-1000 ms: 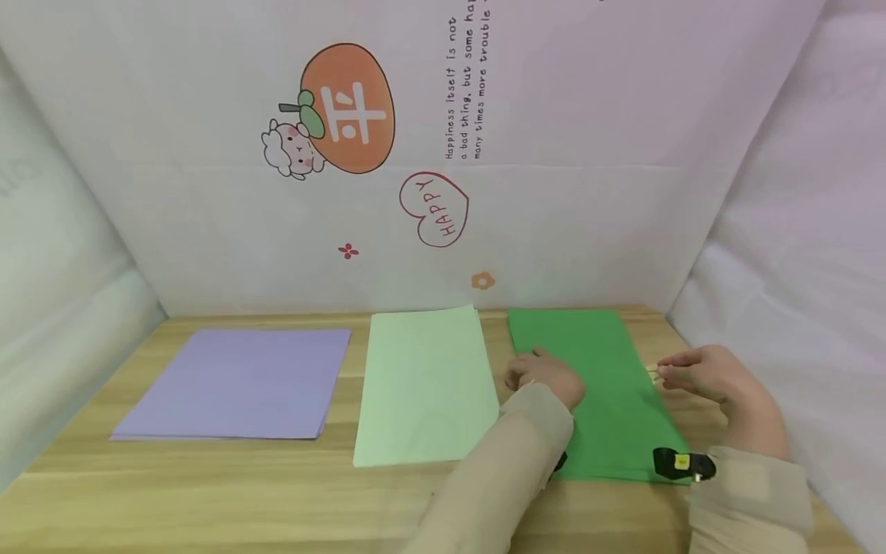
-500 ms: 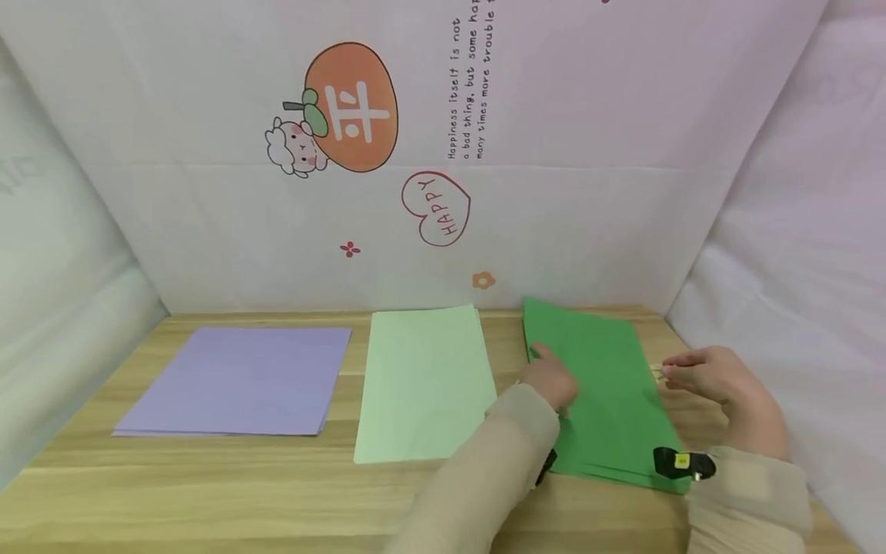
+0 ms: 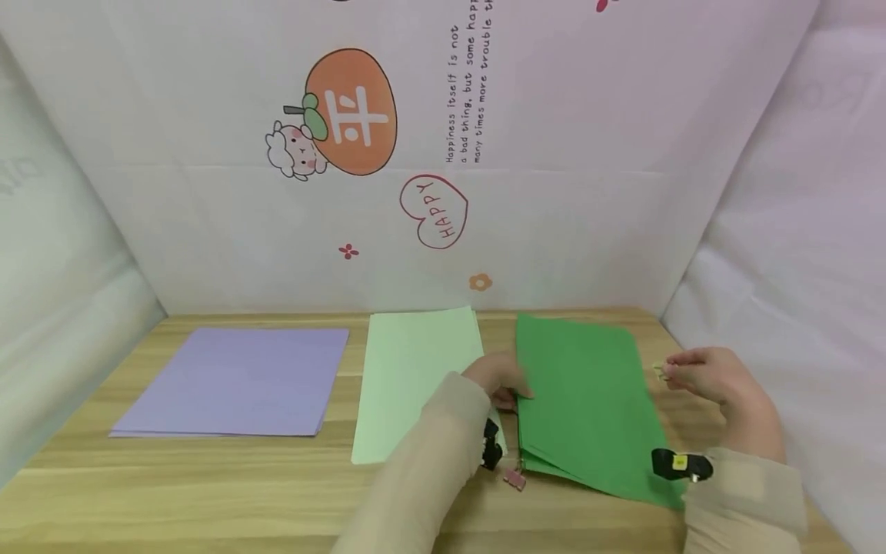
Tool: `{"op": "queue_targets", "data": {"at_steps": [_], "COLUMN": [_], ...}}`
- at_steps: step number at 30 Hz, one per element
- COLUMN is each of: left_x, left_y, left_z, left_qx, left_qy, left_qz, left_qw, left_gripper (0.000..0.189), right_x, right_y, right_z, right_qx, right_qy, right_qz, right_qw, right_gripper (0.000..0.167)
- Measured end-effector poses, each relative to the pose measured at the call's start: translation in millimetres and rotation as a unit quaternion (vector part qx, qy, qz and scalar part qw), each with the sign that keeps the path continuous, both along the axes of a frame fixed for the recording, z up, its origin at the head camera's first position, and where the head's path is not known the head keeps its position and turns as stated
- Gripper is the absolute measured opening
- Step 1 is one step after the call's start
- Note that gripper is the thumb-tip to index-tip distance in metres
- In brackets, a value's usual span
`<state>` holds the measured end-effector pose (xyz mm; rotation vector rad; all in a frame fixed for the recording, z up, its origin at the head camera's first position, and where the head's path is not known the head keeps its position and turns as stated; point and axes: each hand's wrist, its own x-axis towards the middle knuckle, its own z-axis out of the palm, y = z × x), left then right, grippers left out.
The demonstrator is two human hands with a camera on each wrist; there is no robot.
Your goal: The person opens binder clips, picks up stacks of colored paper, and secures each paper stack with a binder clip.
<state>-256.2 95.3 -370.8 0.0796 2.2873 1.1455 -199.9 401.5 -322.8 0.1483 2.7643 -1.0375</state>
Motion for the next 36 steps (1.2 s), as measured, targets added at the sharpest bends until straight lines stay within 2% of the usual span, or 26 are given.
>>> {"op": "queue_targets", "data": {"at_steps": [2,5,10,13,15,17,23,27,31,33,36], "left_x": [-2.1,-5.3,-7.5,-2.9,1.6,5.7,8.0,8.0,10.0,11.3,14.3], "left_y": [-7.7,-15.9,-26.3,-35.2,-43.4,-52.2,-77.1,-91.0,-105.0,-112.7,-125.0], "left_z": [-4.7,-7.7,-6.7,-6.4,-6.9,-7.2,-0.1,6.8,10.5,12.0,15.2], "left_qx": [0.042,0.063,0.100,0.132,0.158,0.179,0.214,0.219,0.224,0.224,0.224], "left_qy": [-0.034,-0.043,-0.012,0.013,0.024,0.034,0.059,0.076,0.092,0.098,0.104], "left_qz": [0.017,0.011,-0.020,-0.038,-0.040,-0.032,0.010,0.016,0.019,0.025,0.039], "left_qw": [0.9984,0.9970,0.9948,0.9904,0.9864,0.9827,0.9751,0.9726,0.9701,0.9693,0.9683], "left_gripper": [0.016,0.012,0.021,0.023,0.024,0.021,0.041,0.041,0.044,0.045,0.045], "right_x": [0.9,0.9,0.5,2.2,3.4,4.3,5.7,8.4,9.8,8.5,4.8], "right_y": [-0.9,-2.5,-5.2,-7.0,-8.9,-10.6,-13.0,-14.2,-18.4,-22.8,-31.7], "right_z": [0.1,-0.8,-1.4,-3.5,-5.6,-6.9,2.9,10.4,13.9,14.6,15.5], "right_qx": [-0.015,-0.032,-0.059,-0.072,-0.080,-0.085,-0.063,-0.086,-0.148,-0.196,-0.262], "right_qy": [-0.001,0.003,0.014,0.030,0.049,0.072,0.142,0.150,0.156,0.168,0.180], "right_qz": [-0.009,-0.019,-0.025,-0.022,-0.018,-0.012,-0.022,-0.032,-0.034,-0.035,-0.035], "right_qw": [0.9998,0.9993,0.9978,0.9967,0.9954,0.9937,0.9876,0.9844,0.9760,0.9653,0.9475], "right_gripper": [0.059,0.061,0.062,0.062,0.063,0.064,0.065,0.067,0.052,0.038,0.026]}}
